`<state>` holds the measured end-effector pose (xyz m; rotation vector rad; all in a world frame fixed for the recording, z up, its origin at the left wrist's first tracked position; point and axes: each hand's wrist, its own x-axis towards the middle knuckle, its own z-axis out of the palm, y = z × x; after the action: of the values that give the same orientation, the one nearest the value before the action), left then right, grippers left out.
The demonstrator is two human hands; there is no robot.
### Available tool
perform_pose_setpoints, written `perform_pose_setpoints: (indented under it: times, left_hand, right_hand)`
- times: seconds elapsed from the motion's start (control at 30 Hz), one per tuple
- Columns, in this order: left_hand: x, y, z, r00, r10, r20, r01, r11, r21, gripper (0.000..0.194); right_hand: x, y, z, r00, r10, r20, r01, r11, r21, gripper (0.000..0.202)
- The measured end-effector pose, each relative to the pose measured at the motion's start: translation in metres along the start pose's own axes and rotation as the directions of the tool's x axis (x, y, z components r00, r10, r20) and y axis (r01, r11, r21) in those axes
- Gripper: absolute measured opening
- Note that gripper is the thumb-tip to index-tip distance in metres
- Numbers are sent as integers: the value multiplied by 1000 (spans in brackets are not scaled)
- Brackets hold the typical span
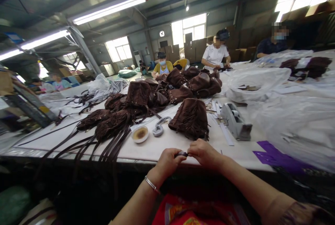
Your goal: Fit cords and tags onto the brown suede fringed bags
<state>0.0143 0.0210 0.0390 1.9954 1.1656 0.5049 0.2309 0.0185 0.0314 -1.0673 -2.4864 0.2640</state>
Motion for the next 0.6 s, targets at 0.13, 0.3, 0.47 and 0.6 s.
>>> perform_pose_setpoints:
  times: [0.13,0.3,0.47,0.6]
  left_hand:
    - [1,0,0,999,-18,29,18,1000,-7,23]
    - [4,-4,5,999,-31,36,28,997,79,21]
    - [10,-2,7,992,-115,60,109,990,85,14]
    - [7,-2,5,986,-154,59,142,975,168,17]
  right_hand:
    - [3,-1,1,1000,-14,-7,14,1000,-23,17]
    - [7,-4,13,1000,1,-21,-3,995,-97,12]
    - [8,3,34,997,-7,-74,-5,988,-155,13]
    - [7,10,34,987,-101,-124,78,982,-173,11]
